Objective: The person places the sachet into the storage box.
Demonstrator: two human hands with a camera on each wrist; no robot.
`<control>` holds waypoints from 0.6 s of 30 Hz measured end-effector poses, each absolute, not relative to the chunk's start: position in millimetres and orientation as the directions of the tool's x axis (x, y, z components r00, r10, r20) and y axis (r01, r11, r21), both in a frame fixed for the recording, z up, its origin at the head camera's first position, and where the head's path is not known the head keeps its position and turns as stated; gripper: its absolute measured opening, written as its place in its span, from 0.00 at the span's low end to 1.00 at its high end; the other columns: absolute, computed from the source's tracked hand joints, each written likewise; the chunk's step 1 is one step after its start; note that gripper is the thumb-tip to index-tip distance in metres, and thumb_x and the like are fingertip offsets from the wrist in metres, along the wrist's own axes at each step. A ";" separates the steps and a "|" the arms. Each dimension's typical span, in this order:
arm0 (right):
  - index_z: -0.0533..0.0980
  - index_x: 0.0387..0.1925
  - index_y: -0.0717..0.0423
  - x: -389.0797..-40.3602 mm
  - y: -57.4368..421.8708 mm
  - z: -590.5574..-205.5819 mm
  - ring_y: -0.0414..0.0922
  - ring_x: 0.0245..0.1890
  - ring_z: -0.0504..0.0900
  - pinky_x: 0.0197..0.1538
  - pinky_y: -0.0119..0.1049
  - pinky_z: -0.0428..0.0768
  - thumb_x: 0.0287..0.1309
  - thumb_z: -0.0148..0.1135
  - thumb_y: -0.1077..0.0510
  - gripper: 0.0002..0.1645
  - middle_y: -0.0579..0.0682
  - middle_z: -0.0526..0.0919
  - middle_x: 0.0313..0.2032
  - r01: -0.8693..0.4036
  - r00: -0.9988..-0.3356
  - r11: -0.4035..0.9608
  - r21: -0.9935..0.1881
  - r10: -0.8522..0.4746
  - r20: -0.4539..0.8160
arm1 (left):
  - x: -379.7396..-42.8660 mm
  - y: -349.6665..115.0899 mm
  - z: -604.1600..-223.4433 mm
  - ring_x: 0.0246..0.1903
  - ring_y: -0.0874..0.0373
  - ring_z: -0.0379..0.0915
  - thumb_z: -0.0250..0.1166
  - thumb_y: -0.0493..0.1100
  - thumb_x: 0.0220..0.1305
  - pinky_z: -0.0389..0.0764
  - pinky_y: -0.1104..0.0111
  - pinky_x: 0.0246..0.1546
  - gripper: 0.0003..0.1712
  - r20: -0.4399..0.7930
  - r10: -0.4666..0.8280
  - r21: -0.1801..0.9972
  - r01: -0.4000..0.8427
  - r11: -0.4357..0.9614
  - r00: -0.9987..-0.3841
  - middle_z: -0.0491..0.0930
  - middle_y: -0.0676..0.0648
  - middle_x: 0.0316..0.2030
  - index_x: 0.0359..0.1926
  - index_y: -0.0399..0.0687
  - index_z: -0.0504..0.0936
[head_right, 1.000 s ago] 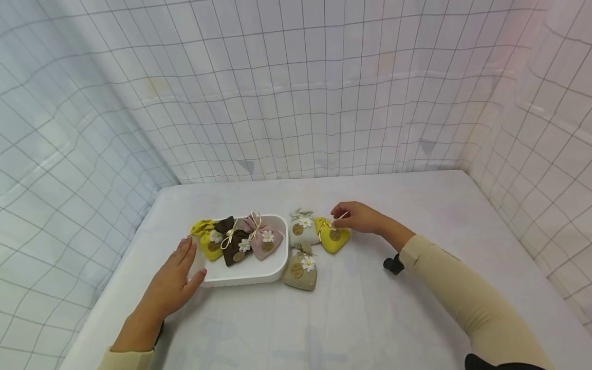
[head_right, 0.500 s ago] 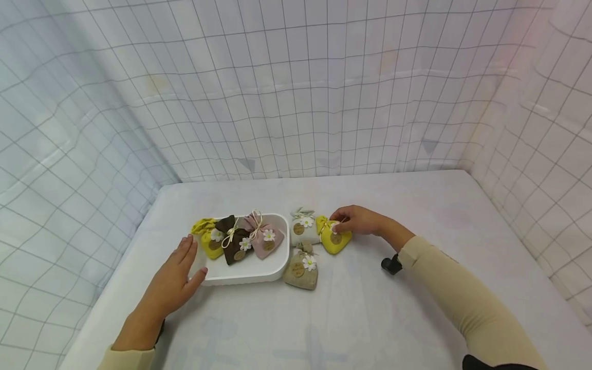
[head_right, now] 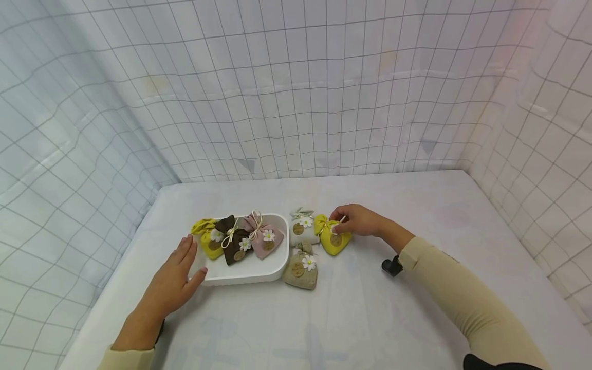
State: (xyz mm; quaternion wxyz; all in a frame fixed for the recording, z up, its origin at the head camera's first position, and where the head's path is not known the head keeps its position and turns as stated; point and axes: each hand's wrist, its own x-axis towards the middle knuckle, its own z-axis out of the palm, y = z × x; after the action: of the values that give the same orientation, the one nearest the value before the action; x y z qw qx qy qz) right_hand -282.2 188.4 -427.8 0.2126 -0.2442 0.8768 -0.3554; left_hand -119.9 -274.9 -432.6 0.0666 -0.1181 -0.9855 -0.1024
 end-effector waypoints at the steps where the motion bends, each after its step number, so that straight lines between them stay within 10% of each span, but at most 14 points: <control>1: 0.78 0.54 0.52 -282.0 188.2 -427.0 0.51 0.56 0.77 0.59 0.51 0.75 0.62 0.66 0.49 0.21 0.49 0.80 0.54 -0.275 -0.792 0.632 -0.724 -0.576 -0.202 | -119.9 -274.8 -432.3 0.74 0.38 0.45 0.54 0.56 0.72 0.56 0.44 0.69 0.44 0.154 0.218 0.186 0.245 0.952 -0.964 0.49 0.33 0.75 0.74 0.29 0.54; 18: 0.78 0.53 0.52 -288.0 188.3 -405.6 0.49 0.51 0.78 0.53 0.46 0.79 0.62 0.67 0.51 0.20 0.47 0.81 0.50 -0.309 -0.810 0.617 -0.724 -0.569 -0.139 | -119.8 -275.2 -433.1 0.74 0.39 0.45 0.55 0.56 0.71 0.56 0.44 0.69 0.44 0.159 0.217 0.188 0.245 0.951 -0.963 0.49 0.33 0.75 0.74 0.29 0.54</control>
State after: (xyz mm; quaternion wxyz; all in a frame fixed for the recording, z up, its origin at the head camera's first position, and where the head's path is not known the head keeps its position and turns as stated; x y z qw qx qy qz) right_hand -288.0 188.3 -405.6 0.1808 -0.2495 0.8807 -0.3597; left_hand -119.8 -275.2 -433.1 0.0684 -0.1172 -0.9853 -0.1034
